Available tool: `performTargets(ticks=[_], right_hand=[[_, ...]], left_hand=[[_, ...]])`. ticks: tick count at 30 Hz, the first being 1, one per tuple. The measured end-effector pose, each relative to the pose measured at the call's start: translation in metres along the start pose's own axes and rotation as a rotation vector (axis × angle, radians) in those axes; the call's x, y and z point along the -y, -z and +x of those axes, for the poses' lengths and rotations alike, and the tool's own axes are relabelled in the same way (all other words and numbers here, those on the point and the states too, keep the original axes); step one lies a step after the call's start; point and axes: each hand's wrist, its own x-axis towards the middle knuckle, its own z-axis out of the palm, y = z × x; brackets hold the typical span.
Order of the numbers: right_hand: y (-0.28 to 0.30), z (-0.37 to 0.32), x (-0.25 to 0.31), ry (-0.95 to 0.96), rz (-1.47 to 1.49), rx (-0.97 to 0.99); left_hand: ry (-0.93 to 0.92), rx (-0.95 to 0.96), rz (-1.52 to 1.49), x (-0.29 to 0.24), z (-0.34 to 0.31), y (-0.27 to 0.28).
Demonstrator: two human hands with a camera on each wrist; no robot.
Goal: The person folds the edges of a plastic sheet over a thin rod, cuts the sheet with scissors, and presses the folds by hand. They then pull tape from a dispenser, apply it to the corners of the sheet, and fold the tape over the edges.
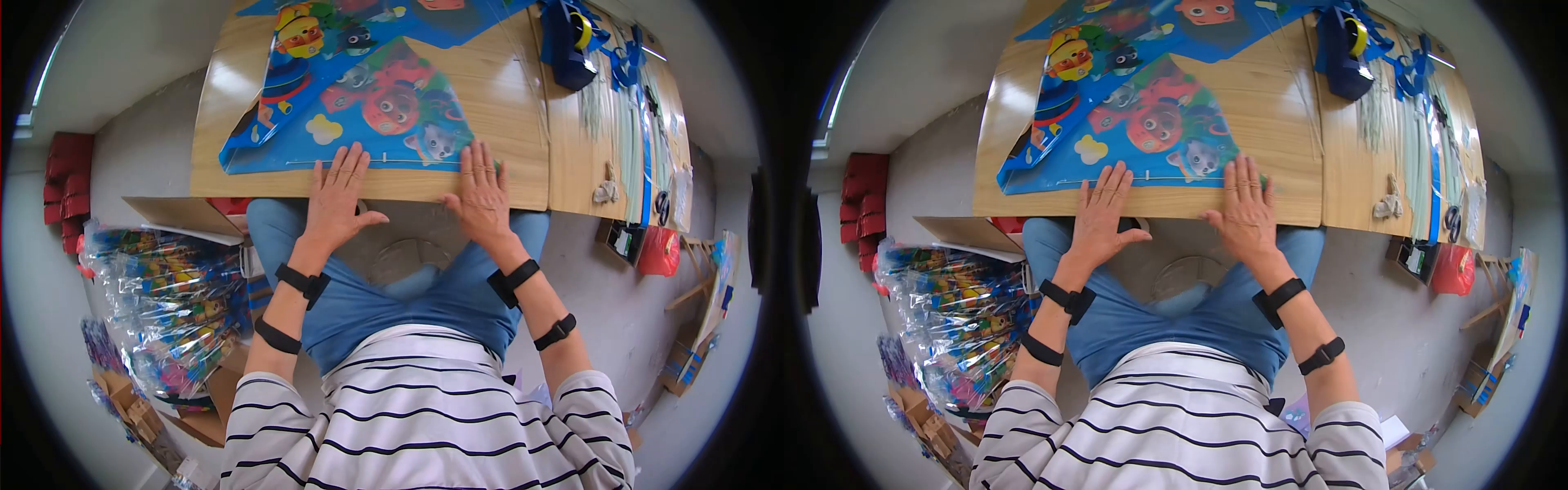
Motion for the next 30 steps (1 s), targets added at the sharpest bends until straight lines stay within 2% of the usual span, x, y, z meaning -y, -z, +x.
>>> performTargets(ticks=[4,7,10,13,17,21,25,28,30], right_hand=[[0.015,-0.029,-0.055,-0.192,-0.215,-0.020],[0.020,-0.036,-0.065,-0.347,-0.267,-0.080],[0.022,-0.021,-0.024,-0.170,-0.201,-0.048],[0.012,-0.005,0.021,0.043,0.021,-0.049],[0.000,-0.012,0.003,0.046,0.026,-0.046],[0.013,-0.030,-0.037,-0.085,-0.027,-0.022],[0.022,-0.029,-0.049,-0.132,-0.094,-0.041],[0.035,-0.017,-0.076,-0.266,-0.210,-0.196],[0.052,0.018,-0.123,-0.435,0.168,-0.349]], left_hand=[[0.004,0.004,0.009,-0.003,0.001,-0.003],[-0.005,-0.011,0.024,-0.005,0.001,-0.005],[-0.006,0.002,0.022,-0.010,0.001,-0.006],[0.013,0.014,0.053,-0.016,0.001,-0.007],[0.016,0.025,0.072,-0.018,0.002,-0.007],[0.041,0.061,0.078,-0.021,0.004,-0.004],[0.031,0.036,0.042,-0.022,0.003,-0.003],[0.038,0.033,0.051,-0.025,0.004,-0.005],[0.071,0.065,0.059,-0.030,0.005,-0.003]])
